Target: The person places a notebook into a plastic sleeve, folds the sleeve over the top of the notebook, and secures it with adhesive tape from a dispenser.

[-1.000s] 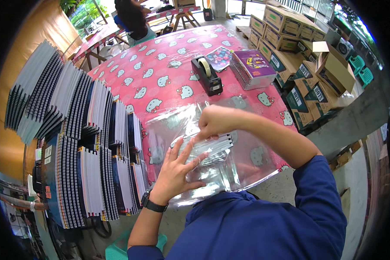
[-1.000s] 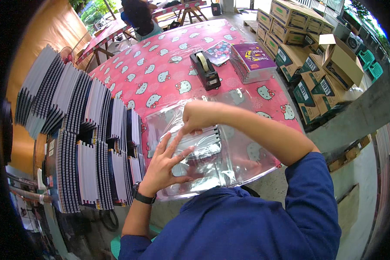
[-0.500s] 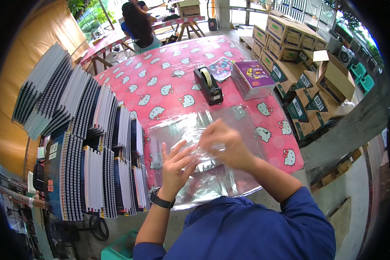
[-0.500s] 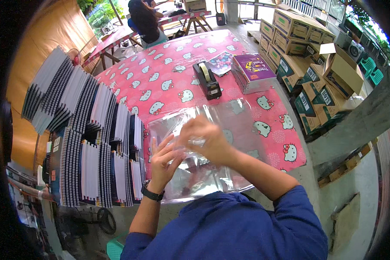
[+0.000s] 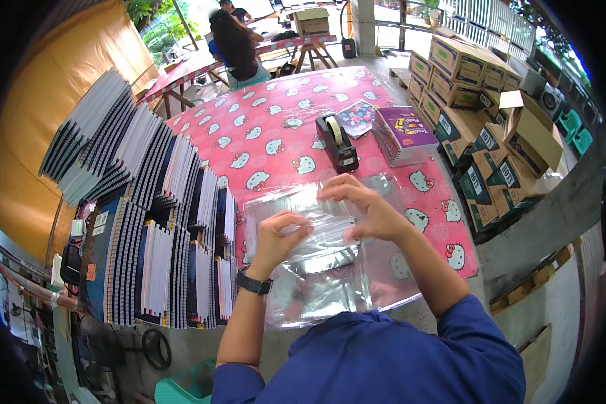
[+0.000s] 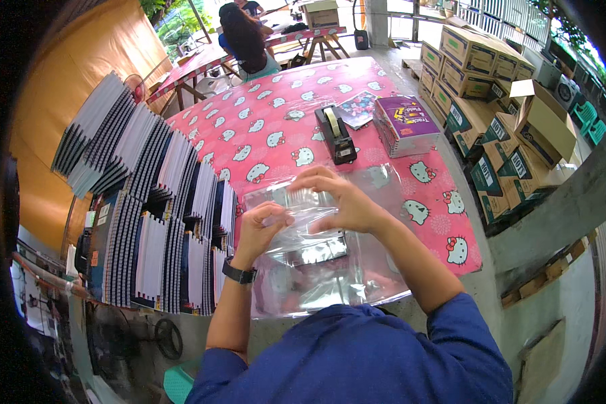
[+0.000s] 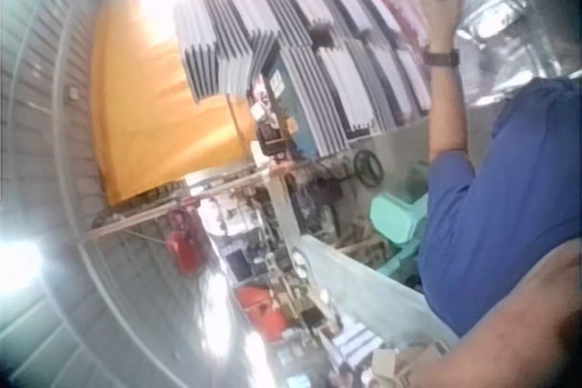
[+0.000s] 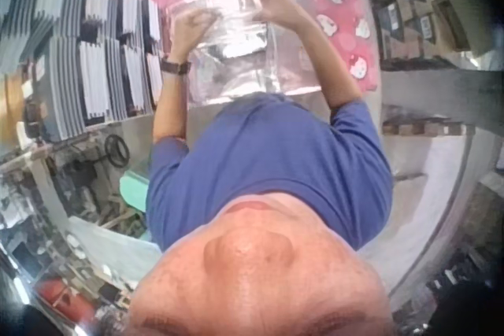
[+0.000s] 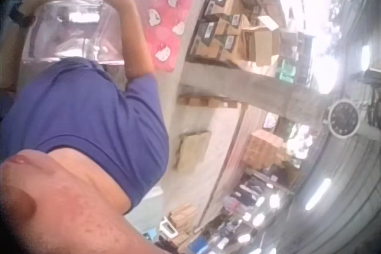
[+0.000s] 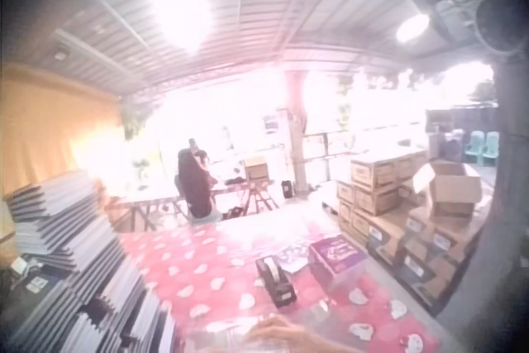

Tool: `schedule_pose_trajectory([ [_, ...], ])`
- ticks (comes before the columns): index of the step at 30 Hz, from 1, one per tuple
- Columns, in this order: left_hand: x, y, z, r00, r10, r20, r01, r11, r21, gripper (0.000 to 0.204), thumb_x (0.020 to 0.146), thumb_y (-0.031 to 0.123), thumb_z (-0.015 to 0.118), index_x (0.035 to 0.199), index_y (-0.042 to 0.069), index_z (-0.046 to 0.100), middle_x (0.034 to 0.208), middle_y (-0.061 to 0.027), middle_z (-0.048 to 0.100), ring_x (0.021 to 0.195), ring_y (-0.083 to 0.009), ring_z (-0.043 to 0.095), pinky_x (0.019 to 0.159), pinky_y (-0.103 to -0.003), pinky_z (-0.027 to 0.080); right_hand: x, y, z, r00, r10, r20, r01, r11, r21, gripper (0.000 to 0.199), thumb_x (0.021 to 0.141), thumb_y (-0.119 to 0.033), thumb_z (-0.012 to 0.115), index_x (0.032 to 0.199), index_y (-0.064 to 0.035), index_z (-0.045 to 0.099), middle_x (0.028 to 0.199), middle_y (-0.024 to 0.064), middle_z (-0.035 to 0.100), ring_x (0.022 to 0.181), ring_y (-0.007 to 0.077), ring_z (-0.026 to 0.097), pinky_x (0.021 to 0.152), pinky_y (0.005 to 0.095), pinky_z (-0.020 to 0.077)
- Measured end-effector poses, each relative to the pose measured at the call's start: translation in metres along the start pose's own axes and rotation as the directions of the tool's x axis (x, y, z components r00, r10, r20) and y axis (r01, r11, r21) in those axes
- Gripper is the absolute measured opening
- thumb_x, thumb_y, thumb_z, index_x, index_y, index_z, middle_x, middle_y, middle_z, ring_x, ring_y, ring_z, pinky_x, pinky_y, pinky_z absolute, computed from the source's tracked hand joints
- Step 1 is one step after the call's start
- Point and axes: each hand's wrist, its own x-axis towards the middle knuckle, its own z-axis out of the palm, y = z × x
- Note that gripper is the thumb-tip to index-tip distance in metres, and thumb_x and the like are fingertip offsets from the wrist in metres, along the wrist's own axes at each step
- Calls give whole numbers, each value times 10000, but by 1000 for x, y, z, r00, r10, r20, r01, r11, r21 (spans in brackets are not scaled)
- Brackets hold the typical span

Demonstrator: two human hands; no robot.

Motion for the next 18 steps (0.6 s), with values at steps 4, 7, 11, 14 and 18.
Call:
schedule_pose_trajectory([
  [4, -11, 26, -12, 938, 347, 16, -347, 938, -29, 277, 725, 250, 739, 855, 14, 671, 870, -96, 646, 875, -221, 593, 788, -345, 459, -27, 17, 14, 972, 98, 215, 21, 871, -492, 516, 645, -277, 786, 1091, -101, 594, 1156, 74, 543, 1099, 248, 482, 991, 431, 289],
  [7, -21, 32, -10, 924, 379, -55, -364, 913, 186, 456, 636, 354, 783, 943, 41, 656, 919, -115, 616, 845, -256, 582, 793, -359, 459, -31, 29, 20, 964, 44, 264, 94, 869, -486, 351, 686, -240, 751, 983, -115, 610, 1050, 13, 587, 1023, 226, 509, 937, 405, 334],
  [11, -33, 8, -7, 932, 356, 64, -343, 812, 472, 373, 638, 252, 783, 930, 55, 660, 864, -94, 597, 813, -258, 558, 716, -337, 462, -33, 30, 27, 987, 10, 159, 61, 899, -435, 231, 718, -210, 725, 901, -104, 629, 928, 18, 605, 905, 220, 540, 834, 358, 417],
  [14, -34, 13, 3, 941, 339, -21, -307, 876, 371, 197, 633, 64, 748, 812, 45, 667, 799, -64, 607, 742, -223, 558, 629, -316, 461, -27, 24, 35, 991, -137, 3, 117, 832, -543, 141, 733, -169, 700, 817, -81, 628, 843, 39, 588, 833, 223, 545, 759, 349, 453],
  [18, -35, 15, 5, 926, 370, -71, -300, 839, 454, 167, 660, 54, 714, 815, 70, 658, 752, -41, 596, 737, -214, 562, 619, -323, 469, -37, 25, 35, 985, -6, 174, 110, 797, -594, 115, 739, -137, 676, 791, -51, 620, 828, 65, 571, 807, 242, 545, 753, 359, 461],
])
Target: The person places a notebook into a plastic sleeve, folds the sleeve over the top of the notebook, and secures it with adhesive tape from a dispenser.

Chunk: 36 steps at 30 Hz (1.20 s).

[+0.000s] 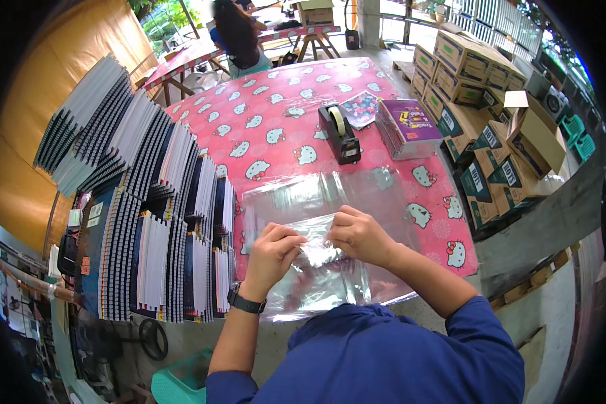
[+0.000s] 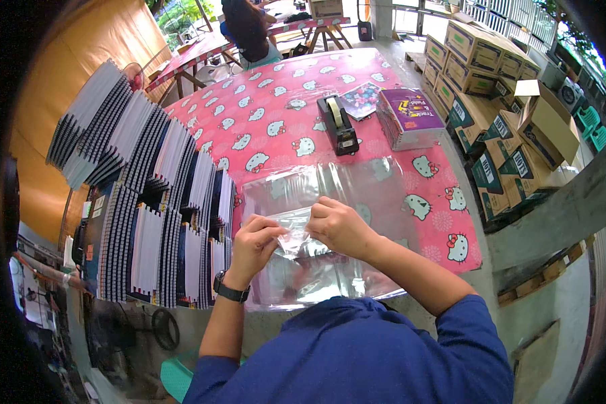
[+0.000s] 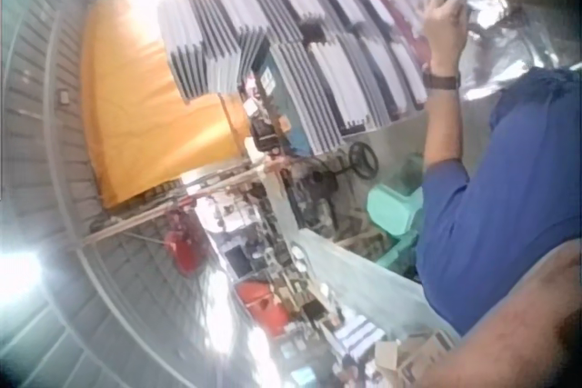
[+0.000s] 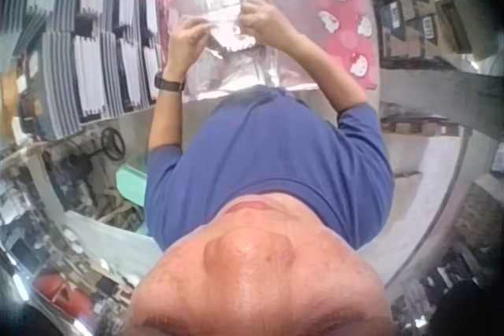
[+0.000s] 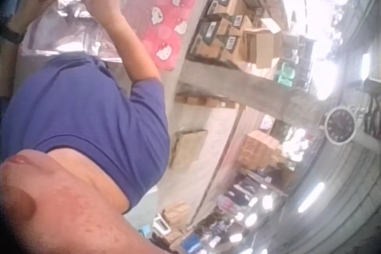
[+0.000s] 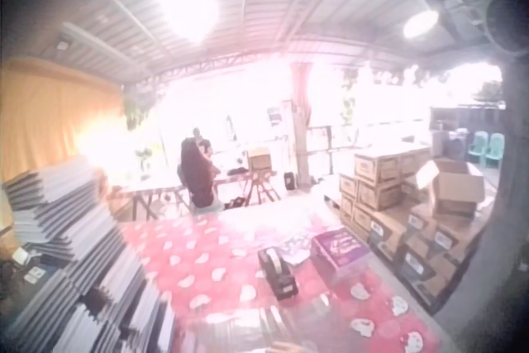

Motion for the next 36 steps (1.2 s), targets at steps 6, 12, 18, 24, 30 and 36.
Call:
schedule_pose_trajectory([
  [6, 0, 5, -2, 984, -148, 94, 137, 984, 114, 247, 648, 109, 738, 879, 72, 661, 770, -51, 603, 751, -224, 579, 627, -317, 477, 9, -3, -3, 996, 82, 42, -81, 996, -24, 128, 758, -161, 651, 758, -46, 595, 808, 86, 581, 818, 278, 559, 725, 368, 471],
  [12, 23, -40, 2, 951, -221, 216, 235, 971, -40, 325, 696, 267, 775, 917, 47, 682, 758, -90, 623, 681, -181, 594, 610, -268, 468, 48, 7, -13, 889, 436, 142, -410, 894, -181, 251, 762, -268, 671, 765, -37, 573, 793, 127, 595, 792, 314, 581, 688, 400, 450],
  [18, 21, -52, 6, 734, -592, 332, 667, 720, -193, 238, 768, 226, 715, 882, 19, 682, 816, -75, 625, 698, -125, 559, 626, -310, 439, 80, 75, 22, 718, 267, 643, -636, 627, 450, 325, 776, -313, 713, 674, -26, 598, 562, 5, 520, 539, 112, 494, 503, 269, 368],
  [24, -11, 59, 54, 963, -250, 98, 203, 917, 343, 664, 800, 465, 592, 1318, 80, 440, 1365, -103, 430, 1284, -284, 354, 1060, -525, 163, 70, 83, 27, 599, 329, 730, -800, 295, 523, 333, 849, -319, 654, 665, -43, 624, 550, -55, 484, 474, 40, 397, 436, 242, 301],
  [30, -11, 66, 60, 923, -360, 137, 273, 862, 427, 721, 733, 534, 634, 1316, 148, 461, 1410, -63, 366, 1315, -269, 279, 1048, -502, 130, 63, 182, 36, 731, 681, 39, -572, 580, 580, 303, 862, -298, 594, 781, -22, 690, 753, 105, 678, 629, 167, 638, 579, 288, 497],
  [36, -2, 71, 63, 917, -366, 160, 266, 858, 440, 812, 650, 586, 688, 1323, 190, 467, 1415, -70, 362, 1301, -274, 284, 1025, -503, 149, 46, 332, 40, 401, 880, -255, -905, 424, 41, 479, 751, -512, 645, 852, -47, 698, 849, 128, 680, 901, 258, 623, 891, 430, 389],
])
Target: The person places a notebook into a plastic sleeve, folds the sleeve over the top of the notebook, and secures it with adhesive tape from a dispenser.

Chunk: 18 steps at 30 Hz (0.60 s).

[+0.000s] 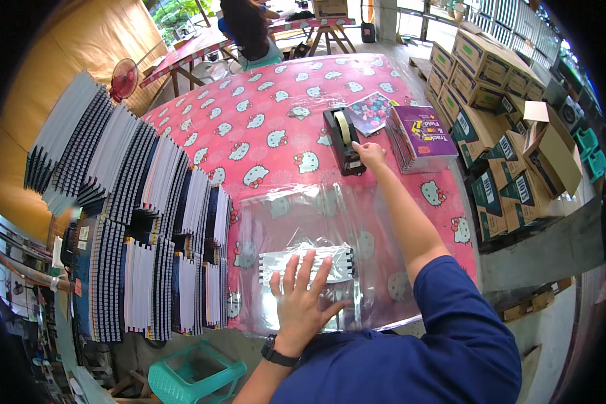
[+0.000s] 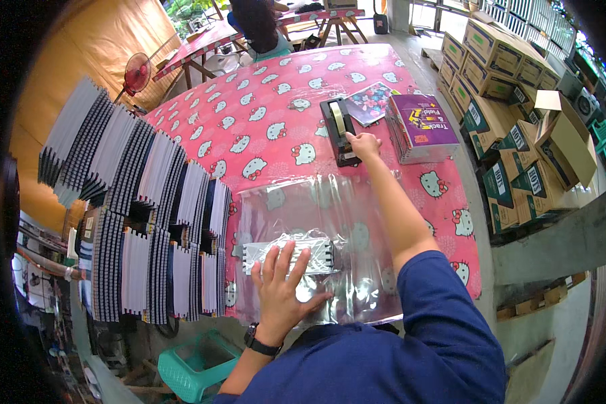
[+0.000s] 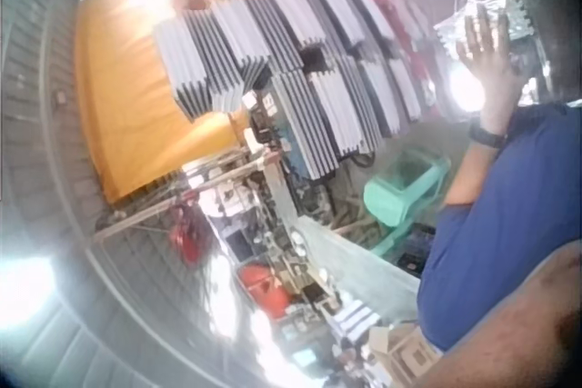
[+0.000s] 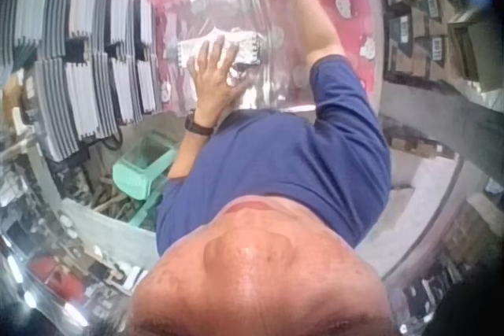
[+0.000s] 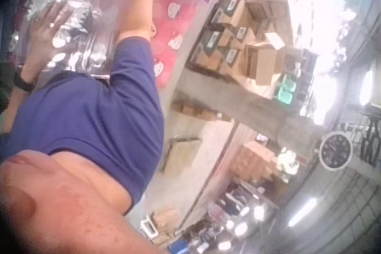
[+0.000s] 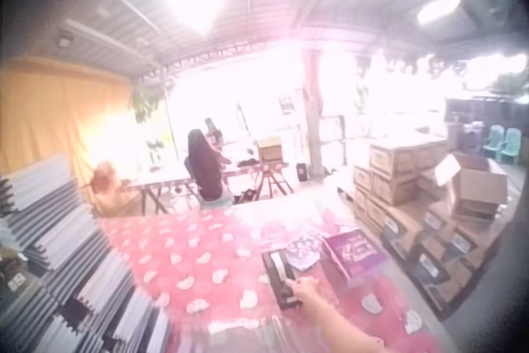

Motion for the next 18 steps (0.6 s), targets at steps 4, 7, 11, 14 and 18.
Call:
schedule_pose_trajectory([
  [4, -3, 1, -7, 995, -94, 38, 93, 995, 28, 843, 612, 571, 723, 1334, 225, 457, 1447, -41, 325, 1336, -358, 209, 1028, -584, 100, -24, -32, 21, 983, -44, -176, 57, 996, 72, 412, 783, -455, 642, 832, -50, 701, 856, 88, 673, 876, 235, 595, 855, 431, 366],
  [7, -4, 3, -9, 993, -96, 63, 97, 995, -4, 849, 611, 505, 743, 1357, 272, 411, 1448, -29, 311, 1316, -414, 198, 1000, -614, 116, -43, -3, 18, 968, -169, -184, 222, 920, 324, 300, 805, -339, 662, 817, -39, 676, 789, 36, 634, 649, 173, 562, 638, 346, 426],
  [11, -2, 1, -10, 992, -92, 91, 91, 996, 9, 889, 599, 461, 762, 1378, 291, 369, 1468, -11, 268, 1326, -427, 164, 1004, -621, 139, -76, 15, 22, 856, 88, 509, -510, 301, 806, 159, 826, -193, 670, 811, -50, 603, 653, -27, 522, 425, 57, 386, 378, 187, 308],
  [14, 5, 10, -12, 994, -63, 87, 63, 998, 1, 858, 592, 515, 749, 1350, 286, 421, 1462, 7, 288, 1334, -440, 142, 1019, -634, 118, -61, 3, 17, 487, -107, 867, -797, 352, 491, 148, 841, -202, 655, 847, -72, 585, 679, -36, 500, 449, 42, 355, 430, 194, 296],
  [18, -3, -1, -16, 993, -100, 64, 100, 995, 2, 898, 558, 472, 780, 1356, 296, 408, 1460, 11, 290, 1324, -463, 134, 1010, -642, 133, -135, -119, -40, 339, -651, 679, -532, 462, 709, 204, 866, -233, 626, 789, -53, 569, 624, -41, 458, 500, 43, 363, 465, 199, 311],
])
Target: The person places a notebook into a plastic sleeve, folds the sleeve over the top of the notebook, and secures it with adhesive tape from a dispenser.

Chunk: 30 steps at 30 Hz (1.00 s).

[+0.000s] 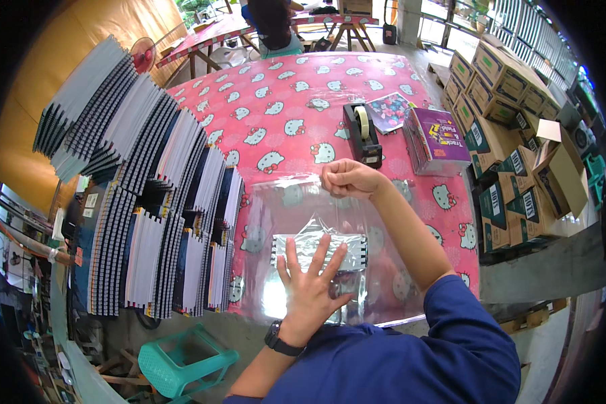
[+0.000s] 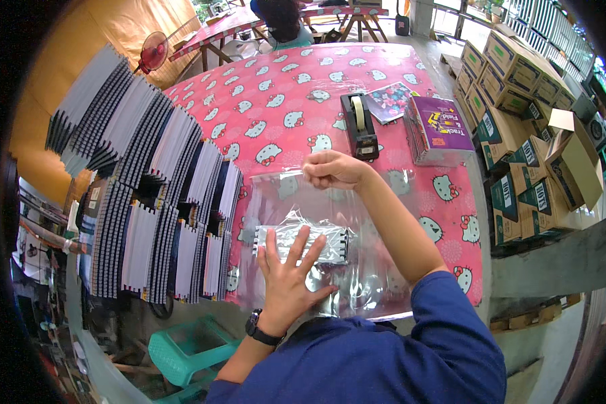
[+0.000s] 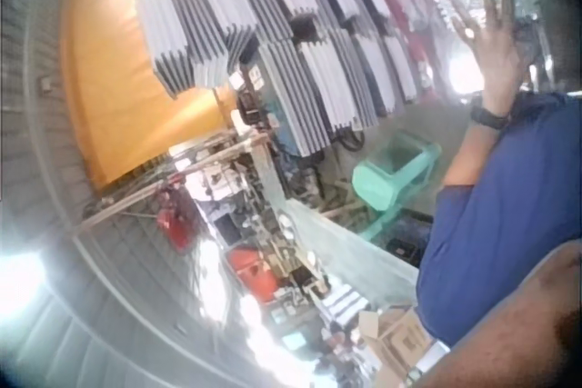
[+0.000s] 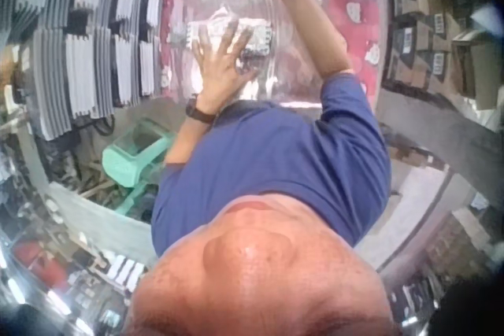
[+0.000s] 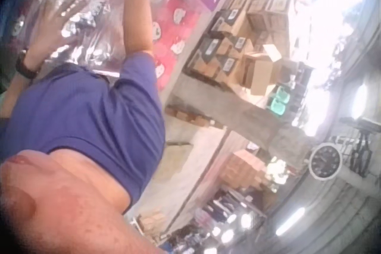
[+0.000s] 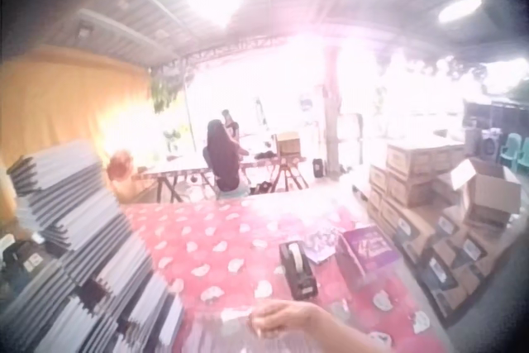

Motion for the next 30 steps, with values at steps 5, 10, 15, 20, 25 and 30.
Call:
schedule_pose_trajectory([
  [5, 4, 2, 2, 1000, 16, 16, -16, 1000, -5, 899, 553, 436, 794, 1353, 292, 410, 1462, 3, 281, 1314, -476, 139, 1004, -642, 141, 6, -40, 53, 838, 387, 385, 140, 530, -837, 430, 875, -396, 581, 672, -18, 601, 603, -8, 506, 532, 99, 421, 487, 257, 331],
  [10, 0, 1, 6, 999, 35, -27, -36, 999, -30, 904, 557, 410, 799, 1360, 299, 400, 1466, -9, 274, 1307, -482, 148, 1001, -635, 149, 12, 44, 5, 633, 762, 136, -460, 512, -726, 487, 852, -474, 578, 1026, -22, 629, 819, 54, 653, 702, 176, 592, 652, 328, 481],
  [15, 16, -11, -2, 997, 72, -2, -71, 997, 28, 1053, 542, 398, 809, 1427, 257, 258, 1463, -85, 266, 1312, -410, 214, 1000, -620, 156, -46, 94, -17, 959, 23, -283, -248, 549, -798, 511, 773, -471, 674, 979, -8, 607, 1017, 137, 610, 885, 229, 585, 738, 358, 477],
  [20, 66, -46, -10, 971, 172, 164, -145, 976, -162, 1072, 511, 361, 833, 1379, 153, 240, 1059, -110, 599, 1054, -267, 546, 925, -543, 263, -137, 102, 10, 724, -258, -640, -35, 913, -407, 266, 815, -292, 665, 769, -51, 562, 639, 13, 555, 569, 67, 509, 492, 223, 397],
  [25, 53, -51, -20, 968, 128, -217, -214, 872, -441, 1000, 529, 365, 846, 1326, 129, 289, 997, -84, 595, 1010, -271, 567, 955, -477, 297, -185, 134, 54, 903, 273, -332, -318, 944, -89, 316, 795, -258, 672, 970, -7, 594, 842, 100, 635, 717, 189, 625, 629, 290, 512],
  [30, 22, -98, 14, 983, 181, -21, 79, -530, -845, 961, 579, 311, 856, 1332, 32, 328, 1286, -123, 463, 1150, -236, 491, 1036, -380, 324, -133, 108, 89, 790, -444, -423, 608, 650, 455, 601, 741, -206, 718, 1236, -5, 442, 1134, 101, 567, 1069, 220, 548, 963, 394, 414],
])
